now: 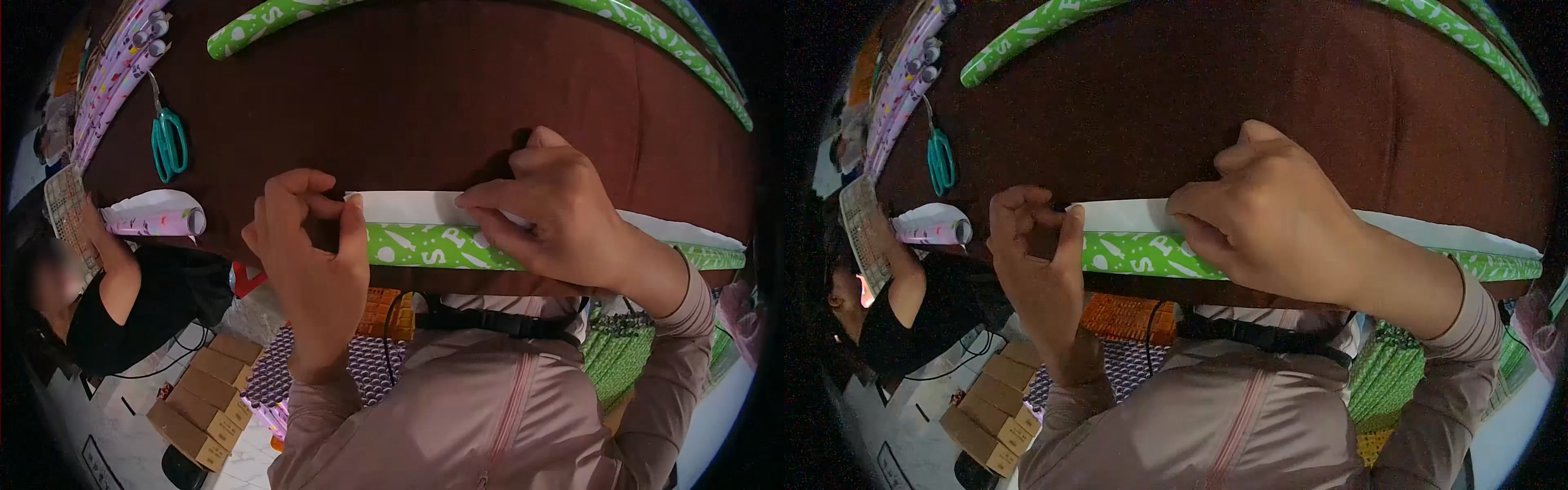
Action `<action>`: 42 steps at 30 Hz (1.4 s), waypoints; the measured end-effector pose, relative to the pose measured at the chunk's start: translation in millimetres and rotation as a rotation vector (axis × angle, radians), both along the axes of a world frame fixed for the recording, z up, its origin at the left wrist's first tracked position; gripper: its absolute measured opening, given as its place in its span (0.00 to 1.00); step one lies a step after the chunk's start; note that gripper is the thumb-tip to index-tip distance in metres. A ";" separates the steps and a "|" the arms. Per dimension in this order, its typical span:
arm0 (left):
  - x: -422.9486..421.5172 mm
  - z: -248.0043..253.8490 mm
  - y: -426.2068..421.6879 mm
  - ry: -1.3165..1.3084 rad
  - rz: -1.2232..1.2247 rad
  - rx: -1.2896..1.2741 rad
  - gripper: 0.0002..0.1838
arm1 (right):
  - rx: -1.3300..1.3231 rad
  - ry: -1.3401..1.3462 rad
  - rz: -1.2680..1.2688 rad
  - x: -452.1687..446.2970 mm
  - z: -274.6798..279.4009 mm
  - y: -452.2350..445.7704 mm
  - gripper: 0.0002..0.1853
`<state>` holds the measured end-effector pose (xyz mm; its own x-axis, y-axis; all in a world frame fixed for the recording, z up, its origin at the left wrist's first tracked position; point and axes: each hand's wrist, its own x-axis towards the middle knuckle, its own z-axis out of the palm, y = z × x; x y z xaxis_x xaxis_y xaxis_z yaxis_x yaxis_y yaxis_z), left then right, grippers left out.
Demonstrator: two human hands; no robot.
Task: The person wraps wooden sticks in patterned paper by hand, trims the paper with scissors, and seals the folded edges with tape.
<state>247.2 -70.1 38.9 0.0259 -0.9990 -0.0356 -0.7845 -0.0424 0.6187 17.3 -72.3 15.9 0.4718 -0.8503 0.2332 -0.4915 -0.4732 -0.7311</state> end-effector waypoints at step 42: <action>-30.1 -3.4 35.4 -0.143 -0.691 -0.300 0.14 | -0.015 0.004 -0.026 1.9 -5.0 1.8 0.06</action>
<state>217.1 -34.7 35.5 -0.6239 -0.7564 0.1962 -0.6451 0.6403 0.4170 19.2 -70.4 10.9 0.4506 -0.8588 0.2439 -0.5069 -0.4710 -0.7220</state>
